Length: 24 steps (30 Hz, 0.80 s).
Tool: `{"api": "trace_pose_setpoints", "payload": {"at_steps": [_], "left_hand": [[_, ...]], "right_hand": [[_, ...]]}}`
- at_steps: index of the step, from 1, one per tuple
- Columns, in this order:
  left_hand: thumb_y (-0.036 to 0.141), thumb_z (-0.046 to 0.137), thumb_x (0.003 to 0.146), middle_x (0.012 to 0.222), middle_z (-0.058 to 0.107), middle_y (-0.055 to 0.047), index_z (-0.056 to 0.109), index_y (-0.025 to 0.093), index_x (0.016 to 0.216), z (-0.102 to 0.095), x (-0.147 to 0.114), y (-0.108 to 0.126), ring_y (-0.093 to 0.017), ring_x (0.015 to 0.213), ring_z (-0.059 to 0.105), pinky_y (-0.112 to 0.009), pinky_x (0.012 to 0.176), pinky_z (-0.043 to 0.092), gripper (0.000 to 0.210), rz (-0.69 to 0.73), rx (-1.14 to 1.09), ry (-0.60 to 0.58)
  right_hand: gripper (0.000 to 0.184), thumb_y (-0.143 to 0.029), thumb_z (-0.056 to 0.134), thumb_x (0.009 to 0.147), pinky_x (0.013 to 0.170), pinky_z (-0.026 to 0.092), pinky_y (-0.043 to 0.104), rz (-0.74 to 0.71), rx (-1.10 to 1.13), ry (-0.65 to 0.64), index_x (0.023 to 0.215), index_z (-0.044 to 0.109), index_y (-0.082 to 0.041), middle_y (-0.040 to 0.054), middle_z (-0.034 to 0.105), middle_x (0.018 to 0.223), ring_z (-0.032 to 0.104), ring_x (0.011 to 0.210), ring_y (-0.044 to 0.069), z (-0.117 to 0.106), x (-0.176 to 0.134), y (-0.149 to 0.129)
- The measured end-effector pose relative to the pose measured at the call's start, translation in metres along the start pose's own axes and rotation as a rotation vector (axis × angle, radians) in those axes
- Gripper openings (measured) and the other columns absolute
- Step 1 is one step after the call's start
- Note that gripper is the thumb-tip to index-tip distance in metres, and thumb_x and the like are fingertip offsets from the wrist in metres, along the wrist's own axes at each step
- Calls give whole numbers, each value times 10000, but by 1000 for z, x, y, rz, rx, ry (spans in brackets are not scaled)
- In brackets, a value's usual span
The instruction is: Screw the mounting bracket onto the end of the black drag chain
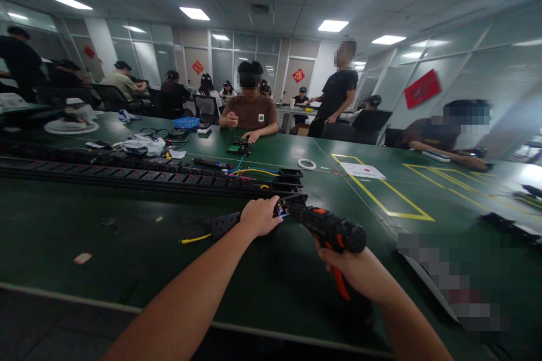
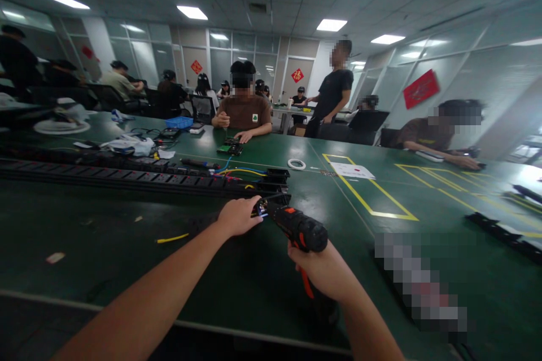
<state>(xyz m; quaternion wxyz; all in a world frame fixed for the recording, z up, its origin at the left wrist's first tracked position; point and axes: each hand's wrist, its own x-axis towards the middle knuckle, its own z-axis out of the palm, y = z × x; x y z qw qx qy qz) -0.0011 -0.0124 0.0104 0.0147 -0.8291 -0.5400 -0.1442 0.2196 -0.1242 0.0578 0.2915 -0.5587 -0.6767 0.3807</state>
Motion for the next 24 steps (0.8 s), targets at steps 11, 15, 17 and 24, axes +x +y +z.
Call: {"api": "trace_pose_setpoints", "payload": {"at_steps": [11, 15, 17, 24], "left_hand": [[532, 539, 832, 1134, 666, -84, 390, 267, 1376, -2, 0, 1, -279, 1031, 622, -391, 854, 453, 623, -11, -5, -43], [533, 541, 828, 1145, 664, -86, 390, 258, 1374, 0, 1, 0, -282, 1035, 618, -393, 851, 454, 630, -11, 0, -28], [533, 538, 831, 1150, 662, -85, 383, 262, 1378, -1, 0, 0, -277, 1042, 616, -386, 857, 449, 629, -11, 0, -34], [533, 534, 836, 1140, 665, -88, 390, 257, 1379, -3, -1, 1, -283, 1032, 620, -393, 850, 454, 625, -3, -6, -25]], "right_hand": [[149, -329, 585, 792, 606, 471, 289, 11, 11, -9, 834, 591, -187, -18, 575, 677, 569, 609, 158, -1, 0, -2], [141, -327, 575, 799, 608, 471, 293, 1, -11, -11, 825, 583, -188, -19, 571, 669, 569, 609, 160, -1, 0, -2], [142, -330, 569, 803, 606, 468, 295, 8, -27, -11, 810, 577, -188, -21, 566, 650, 569, 604, 162, -1, -1, -2], [157, -346, 562, 804, 601, 466, 297, 7, -24, -10, 794, 580, -191, -18, 574, 633, 571, 595, 165, -1, -3, -9]]}}
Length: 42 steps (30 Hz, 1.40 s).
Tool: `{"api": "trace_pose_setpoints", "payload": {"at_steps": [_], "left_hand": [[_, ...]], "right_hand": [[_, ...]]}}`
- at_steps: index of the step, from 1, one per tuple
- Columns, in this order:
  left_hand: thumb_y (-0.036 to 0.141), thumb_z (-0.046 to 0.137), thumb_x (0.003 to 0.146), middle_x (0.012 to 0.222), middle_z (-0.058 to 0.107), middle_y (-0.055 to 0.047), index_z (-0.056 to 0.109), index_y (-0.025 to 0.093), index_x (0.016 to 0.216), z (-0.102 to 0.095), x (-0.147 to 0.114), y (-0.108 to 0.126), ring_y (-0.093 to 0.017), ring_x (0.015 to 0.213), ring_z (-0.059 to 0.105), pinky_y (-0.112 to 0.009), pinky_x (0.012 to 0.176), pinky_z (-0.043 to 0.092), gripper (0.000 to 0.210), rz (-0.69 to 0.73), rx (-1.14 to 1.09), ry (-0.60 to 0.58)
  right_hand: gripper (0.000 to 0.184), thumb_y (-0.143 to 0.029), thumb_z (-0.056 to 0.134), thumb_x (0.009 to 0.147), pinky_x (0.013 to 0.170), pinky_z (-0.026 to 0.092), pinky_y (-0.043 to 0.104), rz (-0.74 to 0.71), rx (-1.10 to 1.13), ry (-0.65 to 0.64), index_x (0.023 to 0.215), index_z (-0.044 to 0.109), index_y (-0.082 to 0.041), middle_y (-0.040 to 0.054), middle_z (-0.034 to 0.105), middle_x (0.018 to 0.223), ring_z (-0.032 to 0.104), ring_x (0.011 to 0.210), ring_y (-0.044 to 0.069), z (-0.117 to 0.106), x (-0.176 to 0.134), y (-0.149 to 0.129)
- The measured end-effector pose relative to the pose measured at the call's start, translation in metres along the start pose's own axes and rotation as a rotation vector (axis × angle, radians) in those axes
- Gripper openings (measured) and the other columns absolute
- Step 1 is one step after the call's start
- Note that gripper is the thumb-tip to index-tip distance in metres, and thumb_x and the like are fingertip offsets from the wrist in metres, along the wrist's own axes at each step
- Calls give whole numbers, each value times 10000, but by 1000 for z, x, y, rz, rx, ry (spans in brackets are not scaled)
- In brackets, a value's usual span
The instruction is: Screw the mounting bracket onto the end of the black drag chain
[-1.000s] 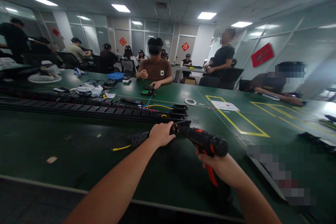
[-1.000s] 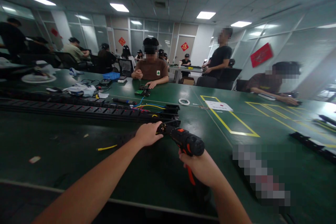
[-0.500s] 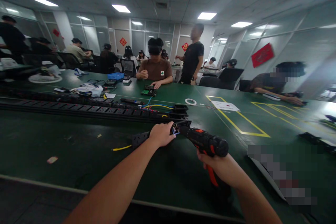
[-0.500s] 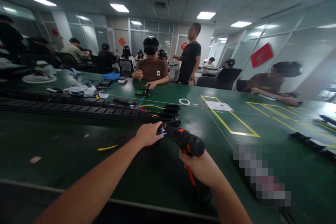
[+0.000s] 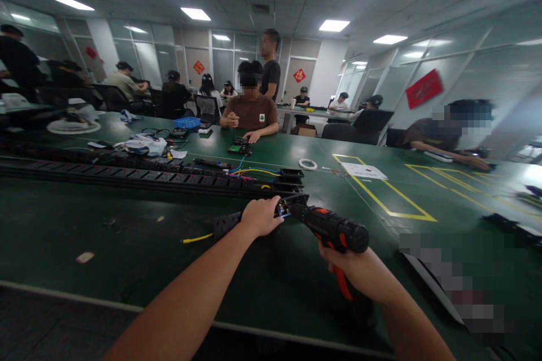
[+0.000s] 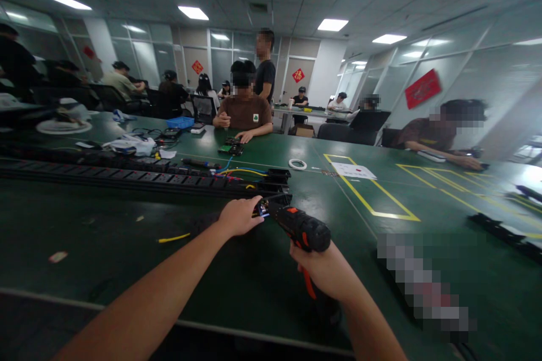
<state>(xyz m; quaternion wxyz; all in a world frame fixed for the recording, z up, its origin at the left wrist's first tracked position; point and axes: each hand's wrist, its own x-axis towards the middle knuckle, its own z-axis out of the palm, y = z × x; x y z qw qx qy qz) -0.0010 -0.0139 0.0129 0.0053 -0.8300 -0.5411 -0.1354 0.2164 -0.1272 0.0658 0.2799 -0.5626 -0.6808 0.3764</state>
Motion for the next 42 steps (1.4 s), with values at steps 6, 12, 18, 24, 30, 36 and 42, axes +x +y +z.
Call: {"api": "trace_pose_setpoints", "payload": {"at_steps": [6, 12, 18, 24, 30, 36, 42], "left_hand": [[529, 539, 837, 1149, 662, -97, 388, 253, 1384, -1, 0, 1, -289, 1045, 617, -398, 853, 454, 632, -7, 2, -20], [531, 547, 834, 1114, 672, -91, 404, 270, 1362, -1, -2, 2, -288, 1024, 626, -395, 845, 453, 606, -18, 12, -12], [539, 543, 834, 1106, 675, -91, 409, 259, 1357, 0, -1, 1, -289, 1025, 625, -397, 837, 456, 608, -10, 16, 2], [538, 545, 830, 1100, 679, -84, 418, 265, 1346, -1, -1, 1, -291, 1011, 630, -398, 827, 459, 597, -4, 6, 2], [540, 537, 838, 1136, 665, -91, 403, 267, 1363, -3, -1, 3, -285, 1044, 619, -391, 857, 444, 607, -22, 2, -28], [532, 548, 832, 1123, 672, -89, 408, 264, 1358, -2, 0, 1, -286, 1036, 624, -389, 846, 451, 606, -7, -1, -4], [534, 550, 829, 1126, 673, -89, 424, 263, 1342, -2, -1, 2, -285, 1039, 625, -386, 845, 455, 594, -16, -8, -11]], "right_hand": [[158, -349, 562, 804, 599, 460, 299, -7, -11, 4, 772, 578, -195, -20, 559, 609, 567, 585, 168, 0, 0, -1], [169, -325, 584, 787, 629, 490, 311, -7, 56, 13, 865, 616, -178, 13, 629, 759, 600, 623, 169, 0, 1, 8], [247, -311, 598, 760, 635, 496, 318, 6, 66, 48, 963, 631, -174, 24, 665, 834, 604, 618, 163, 1, 1, 7], [247, -302, 587, 766, 623, 491, 313, 14, 30, 50, 971, 627, -171, 6, 629, 716, 608, 623, 178, 1, 0, 5], [189, -303, 585, 781, 655, 503, 322, -26, 65, 17, 921, 605, -177, 36, 661, 837, 609, 645, 172, 0, 1, 8], [160, -289, 588, 773, 646, 497, 315, -2, 58, 23, 888, 605, -179, 16, 633, 788, 600, 640, 169, 0, 0, 6], [169, -290, 597, 768, 627, 494, 313, -4, 72, 37, 890, 619, -175, 19, 639, 773, 592, 628, 168, 2, 0, 7]]}}
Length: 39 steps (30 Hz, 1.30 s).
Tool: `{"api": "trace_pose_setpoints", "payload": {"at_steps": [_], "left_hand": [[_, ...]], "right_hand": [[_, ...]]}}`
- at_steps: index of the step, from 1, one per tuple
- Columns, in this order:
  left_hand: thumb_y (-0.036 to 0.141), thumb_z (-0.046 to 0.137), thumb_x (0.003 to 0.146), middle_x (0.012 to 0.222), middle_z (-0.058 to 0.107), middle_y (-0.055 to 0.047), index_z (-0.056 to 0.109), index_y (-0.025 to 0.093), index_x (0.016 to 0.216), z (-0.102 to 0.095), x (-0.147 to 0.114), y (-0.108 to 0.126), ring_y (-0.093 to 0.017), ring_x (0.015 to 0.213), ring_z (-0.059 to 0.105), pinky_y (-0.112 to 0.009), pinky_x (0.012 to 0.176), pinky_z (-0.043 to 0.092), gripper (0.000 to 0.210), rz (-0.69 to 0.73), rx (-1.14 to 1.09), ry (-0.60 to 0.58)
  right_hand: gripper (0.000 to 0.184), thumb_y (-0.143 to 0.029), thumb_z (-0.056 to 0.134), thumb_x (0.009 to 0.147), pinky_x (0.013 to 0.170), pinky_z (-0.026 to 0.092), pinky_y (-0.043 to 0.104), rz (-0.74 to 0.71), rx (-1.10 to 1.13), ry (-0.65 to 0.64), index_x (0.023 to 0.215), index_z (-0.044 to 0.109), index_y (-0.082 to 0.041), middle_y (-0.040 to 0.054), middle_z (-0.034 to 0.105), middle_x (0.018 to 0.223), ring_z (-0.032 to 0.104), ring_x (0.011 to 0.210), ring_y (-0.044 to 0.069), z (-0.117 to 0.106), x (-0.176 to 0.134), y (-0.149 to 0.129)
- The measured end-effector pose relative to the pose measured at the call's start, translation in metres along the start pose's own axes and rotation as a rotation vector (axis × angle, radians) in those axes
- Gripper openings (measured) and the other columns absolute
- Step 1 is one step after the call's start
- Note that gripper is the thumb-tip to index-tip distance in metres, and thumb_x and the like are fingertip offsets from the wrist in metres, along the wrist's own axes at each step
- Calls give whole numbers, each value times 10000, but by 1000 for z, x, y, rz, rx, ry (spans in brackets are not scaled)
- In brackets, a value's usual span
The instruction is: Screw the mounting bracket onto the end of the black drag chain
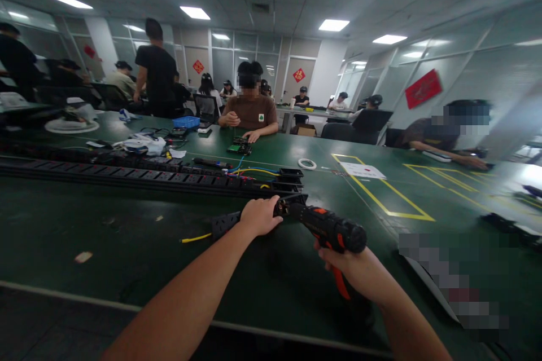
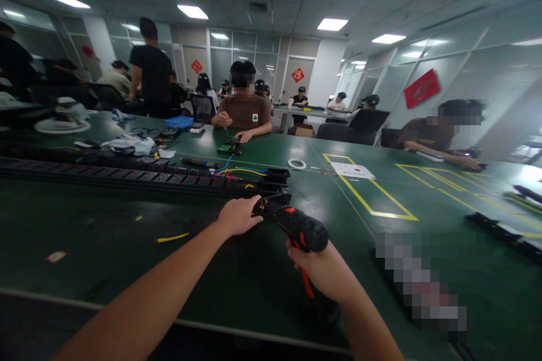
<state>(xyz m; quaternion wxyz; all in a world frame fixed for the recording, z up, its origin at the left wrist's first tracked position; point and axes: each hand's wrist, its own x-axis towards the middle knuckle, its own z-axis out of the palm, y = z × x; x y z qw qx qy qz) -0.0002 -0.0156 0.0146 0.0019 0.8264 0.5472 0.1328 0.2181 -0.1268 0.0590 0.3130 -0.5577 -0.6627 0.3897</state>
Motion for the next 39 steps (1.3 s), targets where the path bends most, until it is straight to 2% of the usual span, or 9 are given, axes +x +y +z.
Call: {"api": "trace_pose_setpoints", "payload": {"at_steps": [13, 17, 39], "left_hand": [[539, 548, 827, 1109, 678, -88, 423, 262, 1349, 0, 0, -1, -293, 1022, 629, -397, 837, 458, 604, 6, 5, 15], [542, 539, 832, 1122, 672, -91, 404, 261, 1365, 1, 0, -2, -291, 1032, 624, -398, 846, 455, 617, 10, 8, 7], [531, 548, 827, 1114, 676, -79, 408, 268, 1357, 5, 1, -4, -282, 1013, 630, -387, 838, 457, 608, 22, 14, 23]], "right_hand": [[133, -282, 582, 781, 627, 479, 303, -14, -50, -7, 869, 603, -183, 3, 618, 731, 584, 637, 170, 0, -1, 0], [115, -282, 580, 785, 615, 471, 299, -7, -46, -22, 841, 604, -185, -15, 588, 664, 578, 623, 170, -1, 0, -2], [136, -303, 570, 799, 619, 465, 299, 22, -59, -35, 847, 605, -180, -14, 582, 670, 571, 626, 169, -2, 1, 2]]}}
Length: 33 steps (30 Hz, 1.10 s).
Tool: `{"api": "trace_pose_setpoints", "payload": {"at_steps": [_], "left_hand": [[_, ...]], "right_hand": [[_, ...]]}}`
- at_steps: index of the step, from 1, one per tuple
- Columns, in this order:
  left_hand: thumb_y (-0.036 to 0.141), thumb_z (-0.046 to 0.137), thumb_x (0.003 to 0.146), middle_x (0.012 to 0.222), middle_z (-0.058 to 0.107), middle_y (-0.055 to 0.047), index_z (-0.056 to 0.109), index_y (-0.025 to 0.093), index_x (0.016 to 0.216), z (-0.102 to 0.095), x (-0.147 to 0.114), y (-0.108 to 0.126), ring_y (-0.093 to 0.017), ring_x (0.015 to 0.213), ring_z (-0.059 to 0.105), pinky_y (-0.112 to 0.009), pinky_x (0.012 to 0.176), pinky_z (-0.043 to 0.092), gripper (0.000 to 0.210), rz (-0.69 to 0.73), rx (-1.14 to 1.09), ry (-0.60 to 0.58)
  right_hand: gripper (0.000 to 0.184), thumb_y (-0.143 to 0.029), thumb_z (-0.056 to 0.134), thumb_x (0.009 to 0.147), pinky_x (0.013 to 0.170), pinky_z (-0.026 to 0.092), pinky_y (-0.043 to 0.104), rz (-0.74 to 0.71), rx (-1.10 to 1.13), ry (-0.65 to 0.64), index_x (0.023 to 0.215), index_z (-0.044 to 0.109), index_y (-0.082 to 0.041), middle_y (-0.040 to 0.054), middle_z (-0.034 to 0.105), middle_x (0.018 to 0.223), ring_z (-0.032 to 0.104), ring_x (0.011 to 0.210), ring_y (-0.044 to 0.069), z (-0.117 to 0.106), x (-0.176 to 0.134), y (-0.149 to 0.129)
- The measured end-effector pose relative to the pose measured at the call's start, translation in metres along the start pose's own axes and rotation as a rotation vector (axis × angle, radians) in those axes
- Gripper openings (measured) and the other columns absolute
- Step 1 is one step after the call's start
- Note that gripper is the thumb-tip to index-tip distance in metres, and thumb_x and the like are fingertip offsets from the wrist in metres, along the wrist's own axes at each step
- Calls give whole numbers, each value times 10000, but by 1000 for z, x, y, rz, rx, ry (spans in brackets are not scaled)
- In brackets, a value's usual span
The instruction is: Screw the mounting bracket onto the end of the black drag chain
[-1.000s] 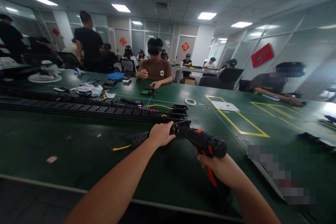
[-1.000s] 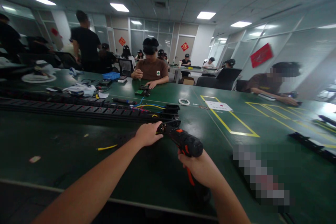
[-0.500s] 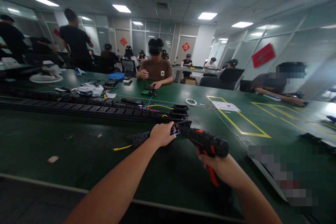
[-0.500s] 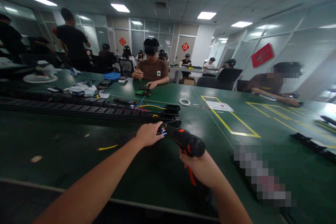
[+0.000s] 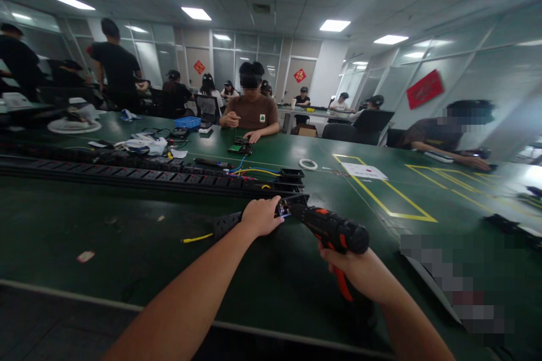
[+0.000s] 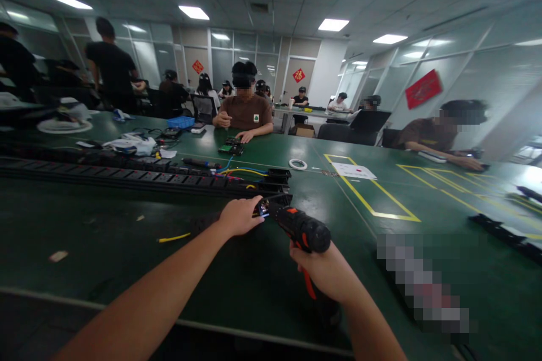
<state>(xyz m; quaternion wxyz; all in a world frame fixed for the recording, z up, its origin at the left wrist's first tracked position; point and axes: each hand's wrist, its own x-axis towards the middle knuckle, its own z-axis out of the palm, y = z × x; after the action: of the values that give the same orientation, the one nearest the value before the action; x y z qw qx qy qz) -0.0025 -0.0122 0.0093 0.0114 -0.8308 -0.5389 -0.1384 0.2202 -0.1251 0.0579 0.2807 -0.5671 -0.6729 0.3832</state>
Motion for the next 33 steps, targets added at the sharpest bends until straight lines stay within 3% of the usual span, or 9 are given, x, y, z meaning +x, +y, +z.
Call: {"api": "trace_pose_setpoints", "payload": {"at_steps": [11, 16, 33], "left_hand": [[536, 557, 817, 1099, 681, -80, 428, 259, 1340, 1, 1, -1, -291, 997, 632, -392, 818, 463, 606, 1, -10, 21], [541, 547, 824, 1105, 678, -82, 418, 262, 1344, 0, 0, 1, -291, 1011, 629, -397, 823, 462, 604, -4, -3, 7], [548, 537, 833, 1146, 665, -91, 380, 262, 1387, -2, 0, 2, -283, 1051, 619, -385, 855, 449, 644, -14, 8, -19]], "right_hand": [[133, -280, 579, 779, 617, 475, 299, 4, 33, 10, 860, 598, -177, -10, 595, 689, 584, 623, 168, 1, -1, -4], [169, -281, 581, 793, 646, 490, 307, -25, 52, 5, 928, 599, -181, 13, 635, 812, 597, 650, 164, 1, -1, 1], [175, -290, 586, 791, 654, 488, 316, -18, 43, 10, 926, 603, -180, 14, 628, 809, 593, 660, 169, 0, -1, 0]]}}
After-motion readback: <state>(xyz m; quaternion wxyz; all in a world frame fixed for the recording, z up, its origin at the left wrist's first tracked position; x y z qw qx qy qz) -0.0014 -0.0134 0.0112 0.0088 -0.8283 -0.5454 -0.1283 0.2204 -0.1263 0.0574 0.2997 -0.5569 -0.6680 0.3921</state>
